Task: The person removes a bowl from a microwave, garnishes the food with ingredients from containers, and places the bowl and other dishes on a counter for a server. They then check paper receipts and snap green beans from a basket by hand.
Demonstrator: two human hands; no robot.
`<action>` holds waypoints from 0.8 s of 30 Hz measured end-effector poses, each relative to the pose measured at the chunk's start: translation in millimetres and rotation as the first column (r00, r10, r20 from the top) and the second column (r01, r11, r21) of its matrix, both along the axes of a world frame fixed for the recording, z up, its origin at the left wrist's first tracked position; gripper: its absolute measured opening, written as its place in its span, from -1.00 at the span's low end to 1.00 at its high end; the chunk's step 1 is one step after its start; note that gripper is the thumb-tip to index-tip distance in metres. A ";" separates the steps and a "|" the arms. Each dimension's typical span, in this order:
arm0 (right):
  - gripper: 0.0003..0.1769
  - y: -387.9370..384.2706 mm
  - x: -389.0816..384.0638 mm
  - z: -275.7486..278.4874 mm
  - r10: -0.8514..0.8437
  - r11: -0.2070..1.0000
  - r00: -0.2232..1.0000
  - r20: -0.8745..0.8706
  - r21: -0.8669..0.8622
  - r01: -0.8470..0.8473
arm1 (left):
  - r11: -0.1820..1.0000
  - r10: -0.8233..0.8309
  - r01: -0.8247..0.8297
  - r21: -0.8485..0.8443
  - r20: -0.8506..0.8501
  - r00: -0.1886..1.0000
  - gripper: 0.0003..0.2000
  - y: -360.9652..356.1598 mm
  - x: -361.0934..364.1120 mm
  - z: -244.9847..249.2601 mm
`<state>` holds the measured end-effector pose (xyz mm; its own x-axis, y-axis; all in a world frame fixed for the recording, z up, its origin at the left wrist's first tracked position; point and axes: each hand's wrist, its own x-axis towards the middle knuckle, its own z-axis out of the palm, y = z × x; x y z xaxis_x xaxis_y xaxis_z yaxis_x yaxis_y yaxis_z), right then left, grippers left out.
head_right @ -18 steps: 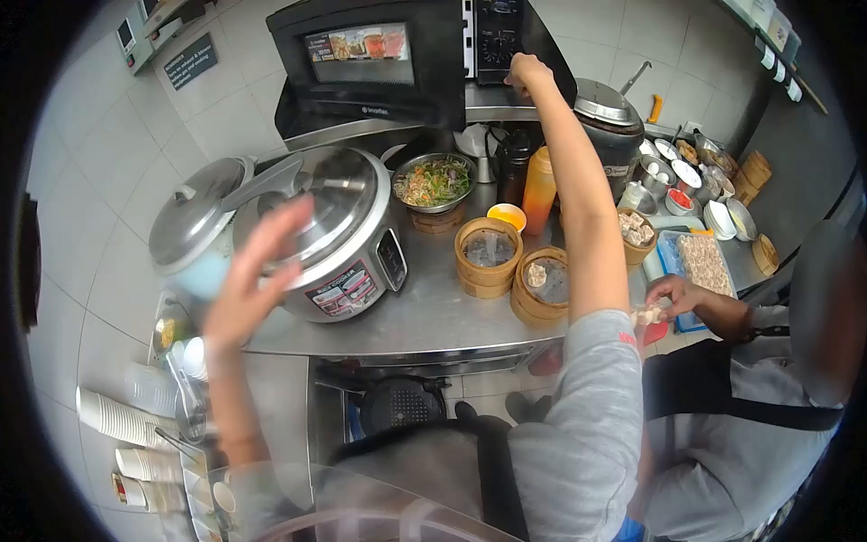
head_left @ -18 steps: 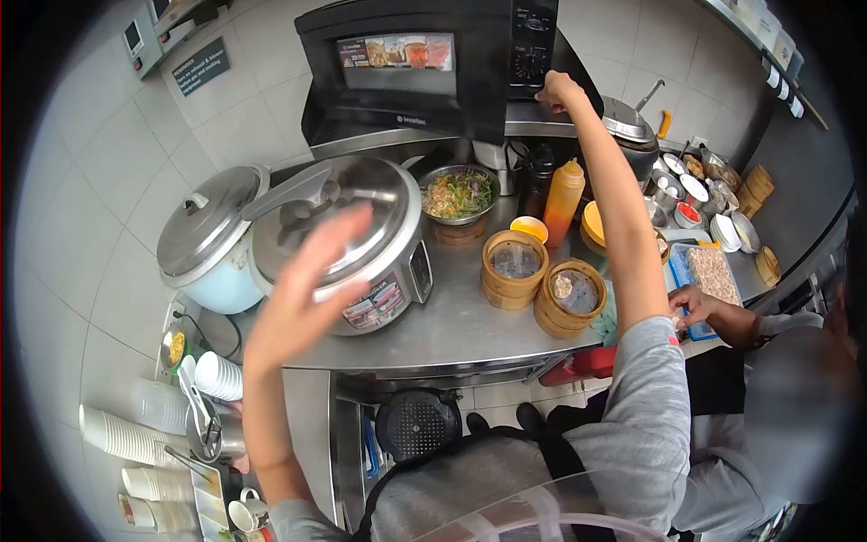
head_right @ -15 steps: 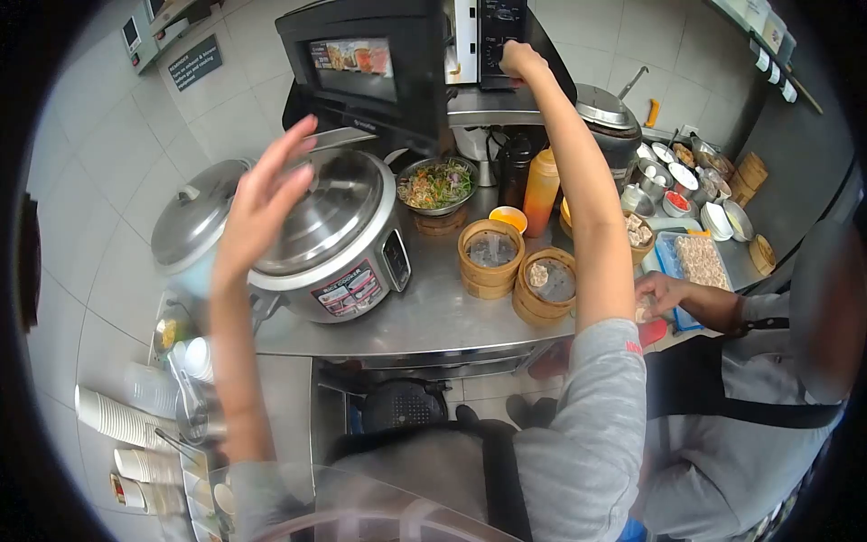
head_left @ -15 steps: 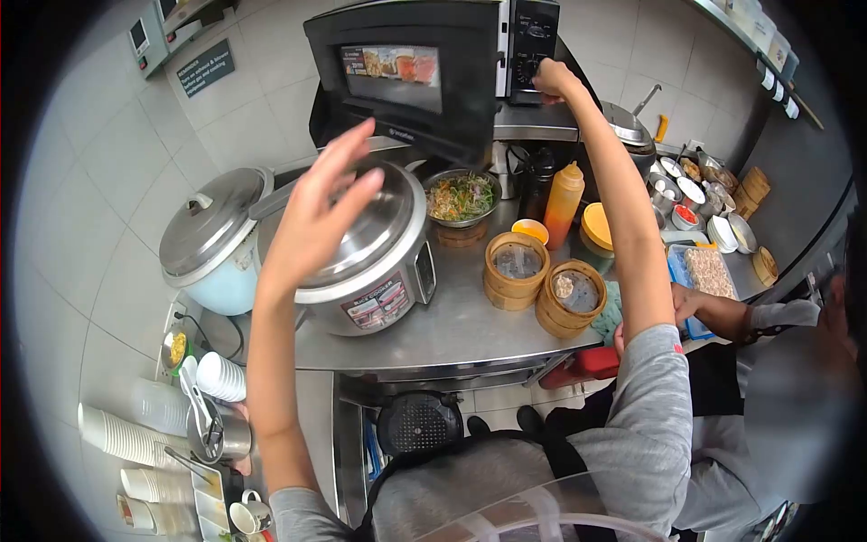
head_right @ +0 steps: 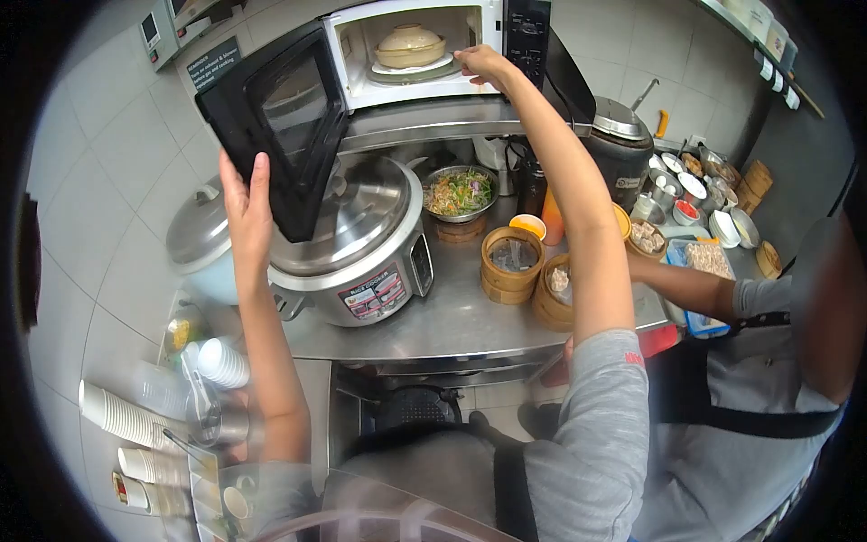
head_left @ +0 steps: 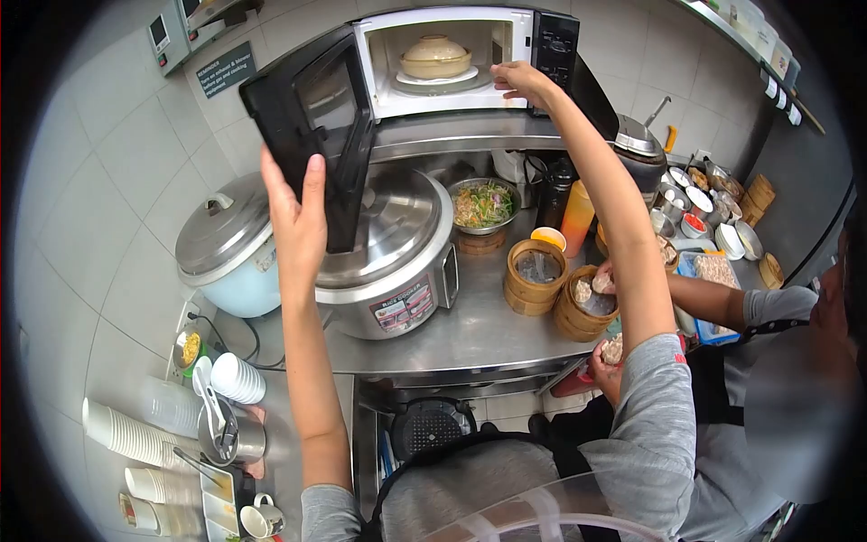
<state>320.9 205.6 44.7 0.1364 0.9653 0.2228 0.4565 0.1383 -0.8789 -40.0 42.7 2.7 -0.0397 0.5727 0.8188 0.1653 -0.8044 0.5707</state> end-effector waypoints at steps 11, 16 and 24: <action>-0.43 101.7 -5.6 -8.7 -0.088 0.991 0.873 -0.479 0.047 0.125 | 0.770 0.323 -0.226 0.596 -0.059 0.944 -0.57 75.1 133.6 34.2; -0.32 125.4 -6.6 -8.9 -0.096 0.994 0.872 -0.479 -0.007 0.105 | 0.876 0.097 0.101 -0.472 0.377 0.921 -0.48 288.4 190.0 37.3; -0.56 194.8 16.9 -13.5 -0.168 0.985 0.831 -0.530 -0.070 0.155 | 0.683 -0.038 0.098 -0.724 0.099 0.994 -0.57 393.1 171.1 36.5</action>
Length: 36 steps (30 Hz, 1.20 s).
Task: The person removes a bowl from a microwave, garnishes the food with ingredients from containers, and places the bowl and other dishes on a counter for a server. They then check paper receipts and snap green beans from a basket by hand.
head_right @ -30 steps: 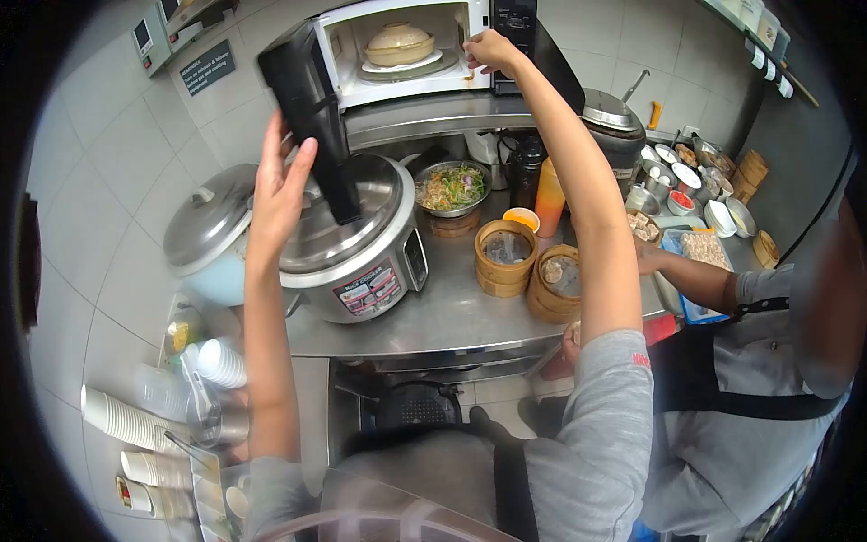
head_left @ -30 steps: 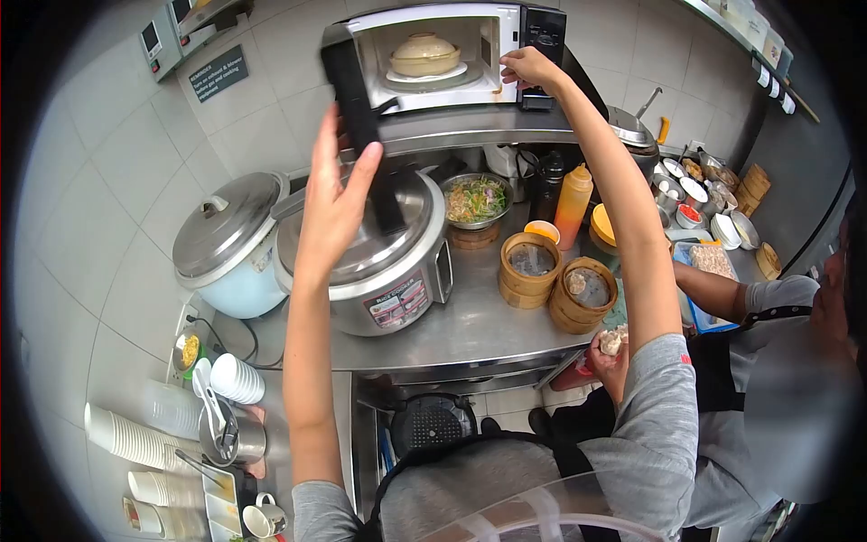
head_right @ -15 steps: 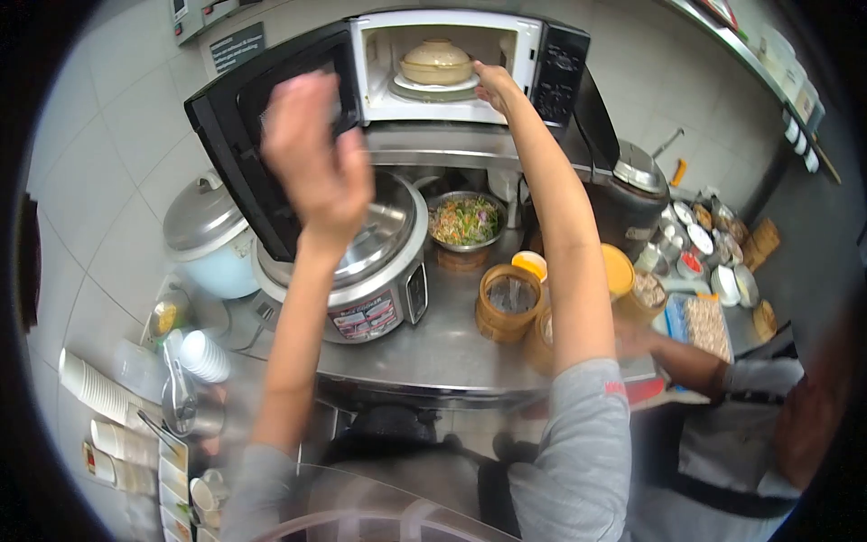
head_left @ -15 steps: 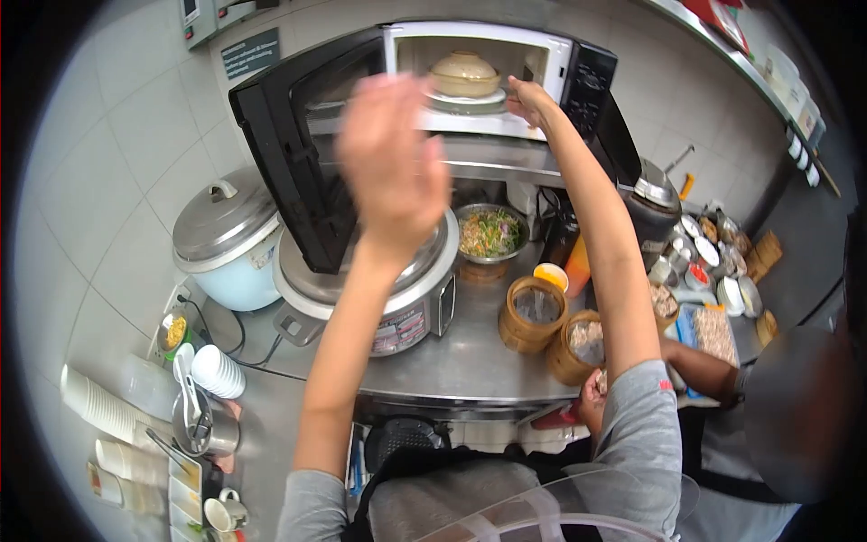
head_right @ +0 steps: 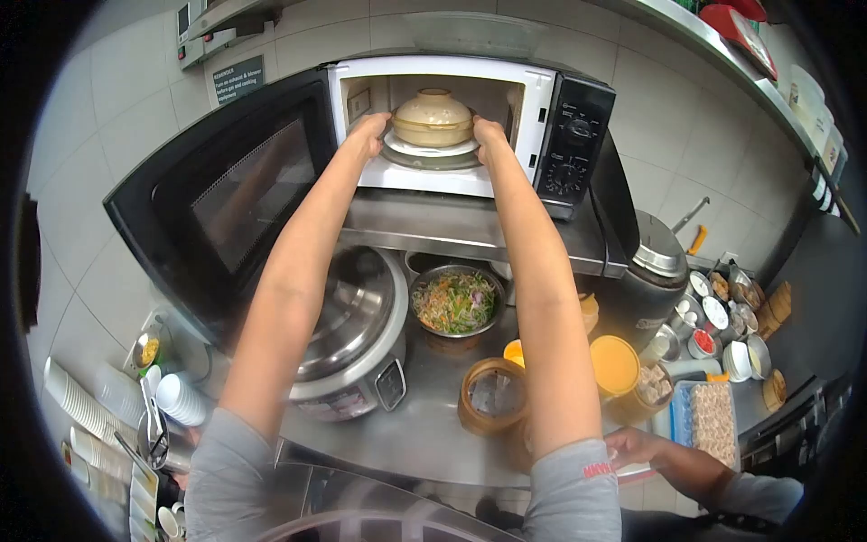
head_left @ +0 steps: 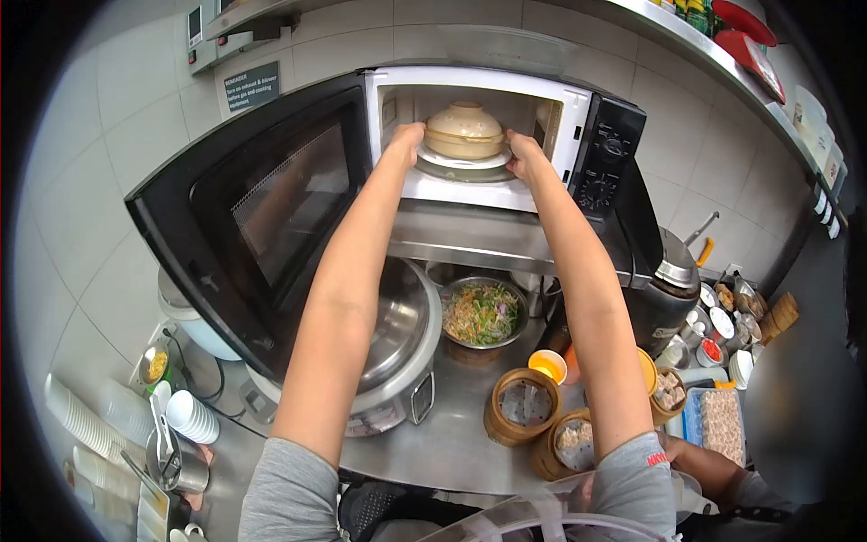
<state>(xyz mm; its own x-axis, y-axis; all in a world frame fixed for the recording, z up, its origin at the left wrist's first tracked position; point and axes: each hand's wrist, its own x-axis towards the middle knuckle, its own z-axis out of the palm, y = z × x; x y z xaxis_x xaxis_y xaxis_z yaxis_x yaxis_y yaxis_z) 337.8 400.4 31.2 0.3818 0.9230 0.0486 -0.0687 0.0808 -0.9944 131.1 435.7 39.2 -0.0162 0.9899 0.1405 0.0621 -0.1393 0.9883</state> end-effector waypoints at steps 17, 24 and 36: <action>-0.48 1.1 -1.2 16.2 0.104 0.995 0.970 -0.218 0.028 -0.100 | 0.980 -0.027 0.115 -0.162 0.468 0.883 -0.50 37.3 2.6 -3.6; -0.48 -31.4 -3.5 19.8 0.242 0.970 0.906 -0.349 0.067 -0.233 | 0.978 0.204 -0.142 -0.153 0.563 0.801 -0.68 2.4 3.7 -10.4; -0.46 -218.5 -12.4 5.5 0.302 0.953 0.918 -0.258 0.101 -0.285 | 0.978 -0.024 0.172 -0.121 0.746 0.665 -0.66 -240.2 -18.0 -18.1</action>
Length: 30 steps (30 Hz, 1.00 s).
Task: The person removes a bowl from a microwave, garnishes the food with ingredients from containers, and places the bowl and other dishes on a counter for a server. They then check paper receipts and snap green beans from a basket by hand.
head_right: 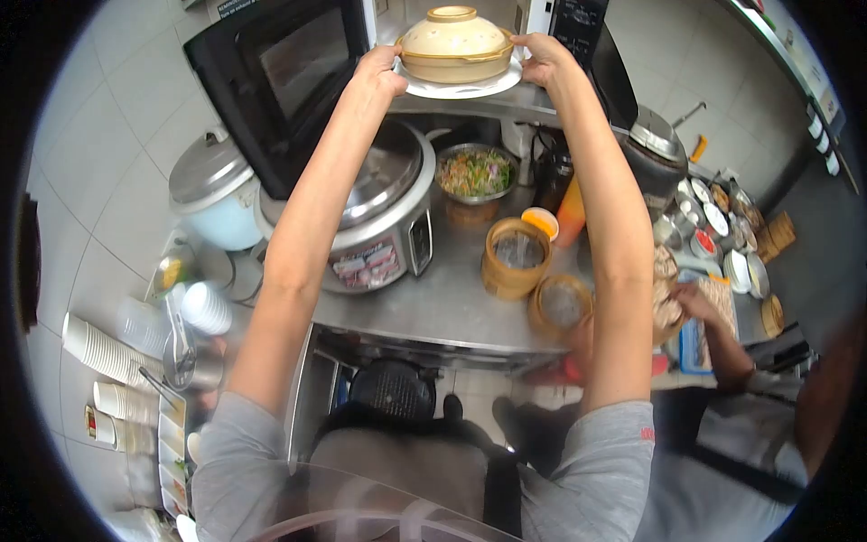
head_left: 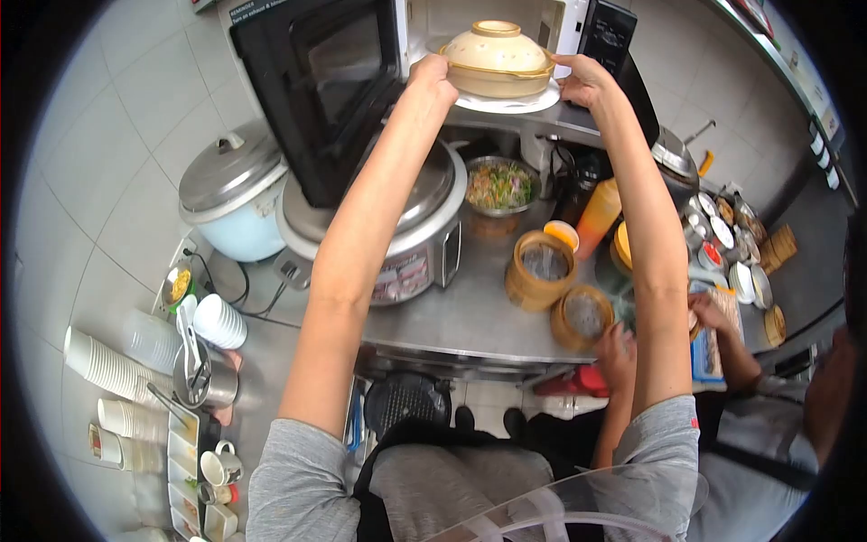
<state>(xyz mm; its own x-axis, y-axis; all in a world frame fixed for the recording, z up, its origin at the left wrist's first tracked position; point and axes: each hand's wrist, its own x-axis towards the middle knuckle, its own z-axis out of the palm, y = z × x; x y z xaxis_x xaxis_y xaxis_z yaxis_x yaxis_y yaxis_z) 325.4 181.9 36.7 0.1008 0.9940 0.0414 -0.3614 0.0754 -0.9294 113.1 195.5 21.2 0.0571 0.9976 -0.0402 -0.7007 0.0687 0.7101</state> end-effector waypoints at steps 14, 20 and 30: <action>-0.63 -245.1 -107.8 -102.9 0.139 0.990 0.971 0.193 0.009 -0.143 | 1.000 -0.009 0.009 0.003 0.053 0.999 -0.49 -233.4 -99.0 -151.8; -0.60 -303.2 -196.6 -171.3 0.189 0.982 0.971 0.147 -0.019 -0.188 | 0.989 0.146 -0.144 -0.026 0.132 0.980 -0.52 -348.4 -195.4 -184.2; -0.44 -290.6 -392.3 -345.3 0.568 0.820 0.823 -0.026 -0.065 -0.568 | 0.794 0.595 -0.607 -0.024 -0.168 0.786 -0.55 -418.9 -354.9 -321.3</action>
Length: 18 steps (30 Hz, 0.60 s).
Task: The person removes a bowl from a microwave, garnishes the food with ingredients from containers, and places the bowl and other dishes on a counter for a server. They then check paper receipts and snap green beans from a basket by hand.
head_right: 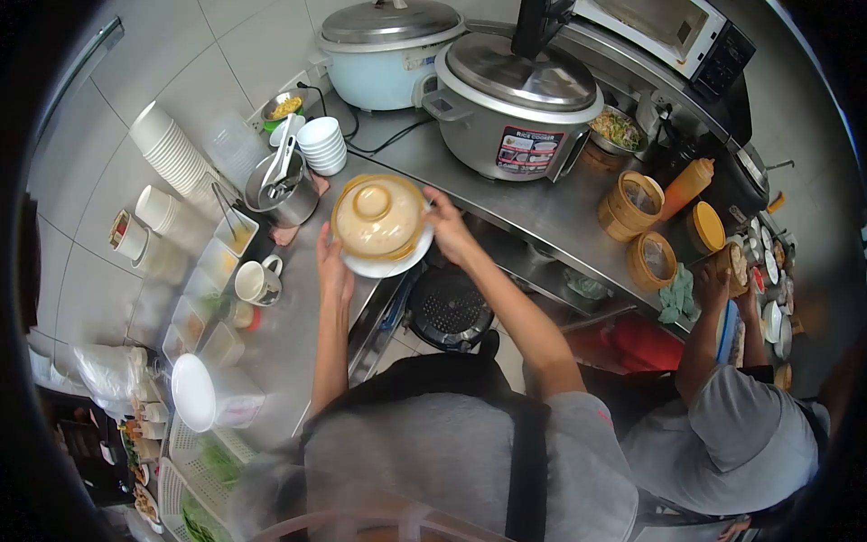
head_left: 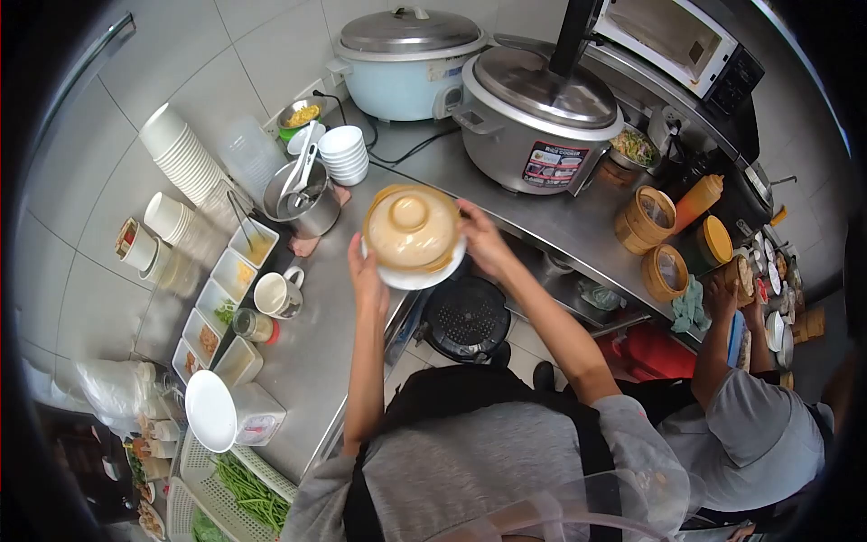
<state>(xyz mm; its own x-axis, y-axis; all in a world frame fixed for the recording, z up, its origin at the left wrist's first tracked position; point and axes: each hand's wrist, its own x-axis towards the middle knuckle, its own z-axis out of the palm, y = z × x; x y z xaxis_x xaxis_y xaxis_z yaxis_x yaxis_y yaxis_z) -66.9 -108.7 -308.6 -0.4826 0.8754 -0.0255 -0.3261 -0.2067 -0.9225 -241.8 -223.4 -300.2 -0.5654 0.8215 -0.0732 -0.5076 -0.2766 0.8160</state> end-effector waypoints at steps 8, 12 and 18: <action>-0.42 7.1 -96.8 -72.9 0.208 0.978 0.977 0.038 -0.014 -0.208 | 0.994 0.087 -0.091 -0.057 -0.075 0.993 -0.56 -27.7 -79.3 -75.6; -0.42 14.6 -114.7 -80.9 0.186 0.965 0.955 0.232 0.140 -0.222 | 0.979 0.169 -0.178 -0.102 -0.092 0.981 -0.58 -30.9 -89.2 -82.7; -0.51 19.0 -69.6 171.4 -0.811 -0.064 0.582 0.061 0.979 -0.192 | 0.968 0.082 -0.101 -0.228 -0.092 0.992 -0.56 -40.9 -103.1 -77.5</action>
<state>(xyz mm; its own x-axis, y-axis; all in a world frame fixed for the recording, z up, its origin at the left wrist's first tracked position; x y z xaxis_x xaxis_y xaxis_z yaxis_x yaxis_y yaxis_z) -136.5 -89.7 -137.2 -0.4290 0.3504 0.8326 0.5790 0.8141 -0.0443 -344.8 -264.3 -377.6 -0.6495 0.7317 -0.2067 -0.4184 -0.1170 0.9007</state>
